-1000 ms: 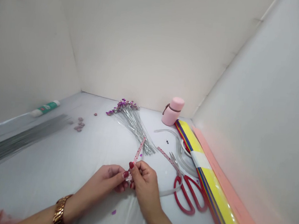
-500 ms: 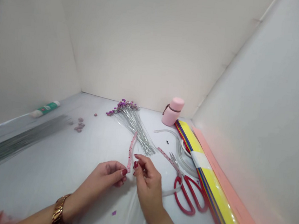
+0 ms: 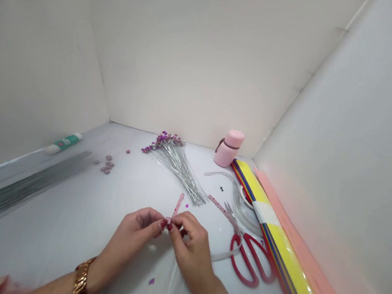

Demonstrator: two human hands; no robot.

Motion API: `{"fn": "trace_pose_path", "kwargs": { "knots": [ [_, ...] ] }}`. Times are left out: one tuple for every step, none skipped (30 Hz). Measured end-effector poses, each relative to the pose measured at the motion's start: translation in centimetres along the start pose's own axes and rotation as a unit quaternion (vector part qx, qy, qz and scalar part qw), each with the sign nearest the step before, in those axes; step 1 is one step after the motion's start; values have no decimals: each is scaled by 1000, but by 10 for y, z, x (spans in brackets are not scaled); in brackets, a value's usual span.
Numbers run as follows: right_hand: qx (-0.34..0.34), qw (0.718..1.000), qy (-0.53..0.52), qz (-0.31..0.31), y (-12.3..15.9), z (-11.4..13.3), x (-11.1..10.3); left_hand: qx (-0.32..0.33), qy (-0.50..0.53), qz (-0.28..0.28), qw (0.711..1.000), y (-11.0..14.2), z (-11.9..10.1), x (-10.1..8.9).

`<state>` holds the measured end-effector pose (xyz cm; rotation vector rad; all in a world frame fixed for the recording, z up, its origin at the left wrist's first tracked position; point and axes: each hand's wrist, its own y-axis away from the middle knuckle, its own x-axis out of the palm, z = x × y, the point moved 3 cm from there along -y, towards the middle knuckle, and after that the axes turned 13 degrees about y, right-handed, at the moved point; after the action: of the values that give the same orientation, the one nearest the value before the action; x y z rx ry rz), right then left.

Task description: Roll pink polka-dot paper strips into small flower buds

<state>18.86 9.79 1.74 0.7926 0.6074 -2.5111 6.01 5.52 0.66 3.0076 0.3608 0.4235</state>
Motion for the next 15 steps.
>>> {"fn": "trace_pose_path", "kwargs": {
  "knots": [
    [5, 1000, -8, 5, 1, 0, 1, 5, -11, -12, 1000, 0, 0, -1],
    [10, 1000, -18, 10, 1, 0, 1, 9, -18, -21, 1000, 0, 0, -2],
    [15, 999, -30, 17, 2, 0, 2, 13, -21, -26, 999, 1, 1, -3],
    [19, 999, -44, 24, 2, 0, 3, 16, -21, -27, 999, 1, 1, -3],
    [26, 998, -59, 28, 2, 0, 4, 18, -21, -25, 999, 1, 1, -3],
    [38, 996, -74, 30, 2, -1, 5, 20, -20, -22, 999, 1, 0, -2],
    [55, 994, -89, 32, 2, -2, 6, 21, -19, -17, 999, 1, 0, -1],
    [71, 991, -104, 34, 2, -3, 7, 21, -18, -12, 1000, 1, -1, -1],
    [87, 988, -118, 39, 2, -4, 7, 21, -15, -7, 1000, 1, -2, -1],
    [99, 985, -131, 45, 2, -5, 8, 23, -10, -3, 1000, 0, -4, -1],
    [106, 983, -140, 54, 2, -5, 9, 27, -5, 3, 1000, -1, -6, -1],
    [106, 981, -146, 63, 3, -5, 9, 32, -1, 11, 999, -2, -8, -2],
    [102, 981, -149, 70, 3, -5, 9, 34, -3, 23, 999, -3, -9, -3],
    [95, 981, -150, 76, 3, -5, 10, 32, -10, 40, 999, -4, -11, -3],
    [90, 981, -150, 81, 3, -5, 10, 26, -21, 59, 998, -5, -12, -4]
  ]
}}
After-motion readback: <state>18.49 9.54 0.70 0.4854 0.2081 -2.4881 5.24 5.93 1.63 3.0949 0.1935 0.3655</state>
